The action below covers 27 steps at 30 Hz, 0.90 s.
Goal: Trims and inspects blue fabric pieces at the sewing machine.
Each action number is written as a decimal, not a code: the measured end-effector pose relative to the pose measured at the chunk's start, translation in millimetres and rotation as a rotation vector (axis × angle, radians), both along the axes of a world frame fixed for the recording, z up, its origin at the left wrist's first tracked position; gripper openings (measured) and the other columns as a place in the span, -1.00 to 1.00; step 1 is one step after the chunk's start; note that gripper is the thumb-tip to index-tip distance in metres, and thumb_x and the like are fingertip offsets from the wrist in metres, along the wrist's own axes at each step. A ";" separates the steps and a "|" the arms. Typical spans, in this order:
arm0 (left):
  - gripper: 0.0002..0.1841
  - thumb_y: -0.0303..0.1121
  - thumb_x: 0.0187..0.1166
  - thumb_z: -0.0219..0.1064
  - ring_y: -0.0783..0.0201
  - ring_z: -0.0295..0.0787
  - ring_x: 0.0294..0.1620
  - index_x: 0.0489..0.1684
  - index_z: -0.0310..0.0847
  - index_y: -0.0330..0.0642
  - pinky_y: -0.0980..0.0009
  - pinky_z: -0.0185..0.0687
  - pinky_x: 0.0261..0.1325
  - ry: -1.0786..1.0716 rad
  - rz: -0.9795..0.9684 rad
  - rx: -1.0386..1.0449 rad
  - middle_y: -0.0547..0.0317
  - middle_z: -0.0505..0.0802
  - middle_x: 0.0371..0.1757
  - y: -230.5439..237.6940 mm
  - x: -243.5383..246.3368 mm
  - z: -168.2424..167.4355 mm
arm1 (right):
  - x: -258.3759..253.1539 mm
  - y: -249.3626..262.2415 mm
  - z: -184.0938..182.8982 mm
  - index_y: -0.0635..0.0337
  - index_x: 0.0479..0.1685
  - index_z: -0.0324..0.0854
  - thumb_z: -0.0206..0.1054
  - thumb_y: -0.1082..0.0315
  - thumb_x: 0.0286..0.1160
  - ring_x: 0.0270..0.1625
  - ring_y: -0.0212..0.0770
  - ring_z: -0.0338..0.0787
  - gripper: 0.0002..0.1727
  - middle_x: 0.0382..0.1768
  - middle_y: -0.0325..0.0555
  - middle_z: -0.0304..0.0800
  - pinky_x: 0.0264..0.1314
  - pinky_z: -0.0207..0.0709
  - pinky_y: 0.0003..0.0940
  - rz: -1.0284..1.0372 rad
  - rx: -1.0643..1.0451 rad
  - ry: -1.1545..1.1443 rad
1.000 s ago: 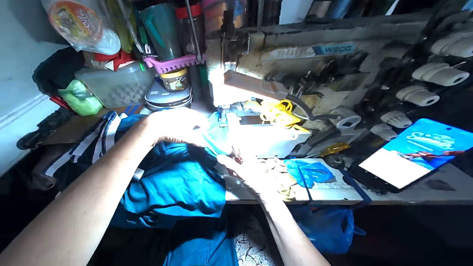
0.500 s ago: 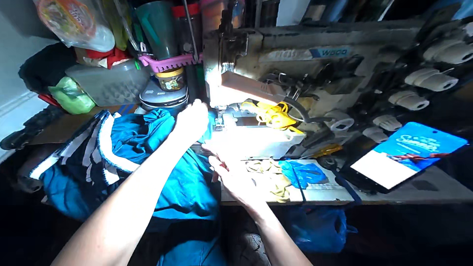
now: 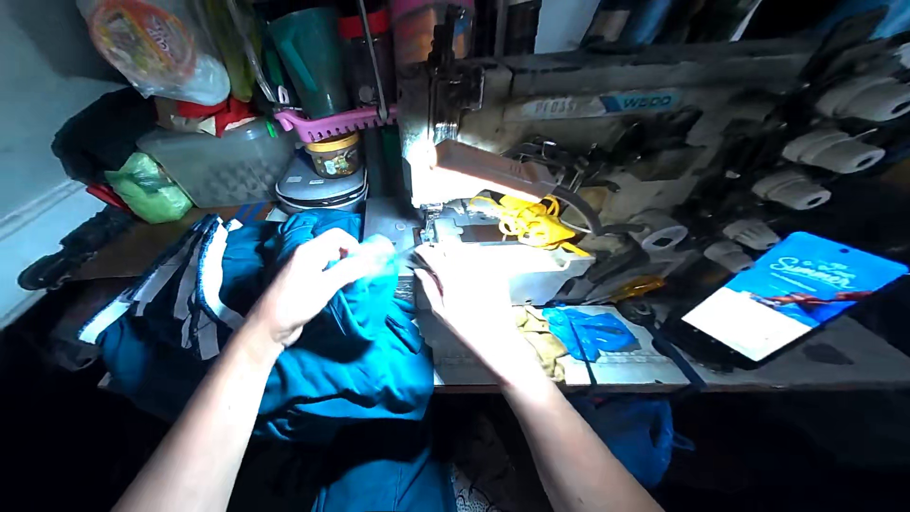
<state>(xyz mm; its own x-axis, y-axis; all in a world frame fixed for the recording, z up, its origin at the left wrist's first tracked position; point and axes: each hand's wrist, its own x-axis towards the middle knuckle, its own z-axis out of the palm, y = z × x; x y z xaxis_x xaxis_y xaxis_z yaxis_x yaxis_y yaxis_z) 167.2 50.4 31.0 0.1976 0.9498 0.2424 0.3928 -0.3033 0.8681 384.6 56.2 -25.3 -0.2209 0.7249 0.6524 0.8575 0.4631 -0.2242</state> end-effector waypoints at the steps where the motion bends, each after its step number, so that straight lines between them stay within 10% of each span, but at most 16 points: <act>1: -0.94 -0.37 0.62 0.33 0.44 0.66 -0.34 -0.22 0.66 -0.11 0.50 0.62 -0.29 -0.031 -0.068 0.003 0.30 0.74 -0.33 -10.9 -1.3 -6.1 | -3.5 2.9 2.1 0.09 0.19 0.78 0.33 0.28 0.61 -0.09 0.12 0.78 -0.72 -0.09 0.07 0.76 -0.20 0.61 0.08 0.019 -0.008 -0.014; 7: -0.76 -0.10 0.46 0.43 0.50 0.64 0.25 0.02 0.78 0.17 0.39 0.56 0.33 0.319 0.014 0.357 0.55 0.80 0.10 -50.1 -6.8 -64.4 | -3.7 1.8 1.2 0.07 0.20 0.82 0.28 0.36 0.65 0.02 0.07 0.77 -0.72 -0.02 0.02 0.79 -0.01 0.60 0.10 0.137 -0.027 0.098; 11: -0.35 -0.11 0.34 0.50 0.06 0.51 0.58 0.51 0.58 -0.06 -0.04 0.40 0.57 0.373 0.322 0.441 0.13 0.67 0.52 -69.5 -2.6 -90.9 | 8.5 -22.5 -1.8 0.05 0.25 0.74 0.33 0.22 0.67 0.01 -0.35 0.80 -0.71 0.04 -0.20 0.84 0.10 0.71 -0.30 0.294 -0.393 0.466; 15: -0.45 -0.48 0.17 0.53 0.08 0.74 0.20 0.28 0.64 -0.20 0.10 0.71 0.23 0.259 0.454 0.383 0.00 0.77 0.21 -71.6 4.2 -103.9 | 4.7 -47.5 -22.8 -0.06 0.37 0.66 0.54 -0.07 0.30 -0.31 -0.50 0.64 -0.39 -0.23 -0.35 0.75 -0.23 0.57 -0.48 0.344 -0.689 0.675; 19: -0.63 -0.59 0.19 0.41 0.22 0.80 0.00 0.04 0.66 -0.32 0.23 0.74 0.12 0.193 0.447 0.430 0.05 0.82 -0.09 -71.8 15.1 -99.7 | -12.5 -71.6 -36.7 -0.11 0.60 0.51 0.57 -0.36 0.11 0.27 -0.33 0.73 -0.04 0.24 -0.27 0.79 0.34 0.63 -0.17 0.296 -0.611 0.489; 23: -0.66 -0.62 0.30 0.36 0.44 0.79 -0.15 0.07 0.61 -0.28 0.45 0.74 -0.04 0.068 0.409 0.364 0.15 0.82 -0.19 -72.9 22.2 -90.8 | -28.1 -72.8 -59.6 0.10 0.40 0.66 0.55 0.16 0.16 -0.02 0.07 0.86 -0.34 0.01 0.04 0.85 -0.07 0.71 0.14 0.099 -0.236 0.293; 27: -0.62 -0.68 0.27 0.30 0.39 0.79 -0.15 0.10 0.60 -0.29 0.41 0.75 -0.07 0.070 0.469 0.443 0.13 0.82 -0.16 -68.7 11.1 -88.6 | -9.3 -67.1 -47.5 0.23 -0.03 0.78 0.37 0.50 0.35 -0.30 -0.29 0.75 -0.77 -0.23 -0.08 0.80 -0.22 0.68 -0.32 -0.005 -0.199 0.602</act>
<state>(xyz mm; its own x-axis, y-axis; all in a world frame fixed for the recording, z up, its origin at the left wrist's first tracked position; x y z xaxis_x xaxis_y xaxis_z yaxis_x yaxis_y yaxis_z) 178.3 -18.3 -57.6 -0.1840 0.7523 0.6327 0.6218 -0.4094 0.6676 375.3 -10.9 -72.8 0.1468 0.8453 0.5138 0.5563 0.3589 -0.7495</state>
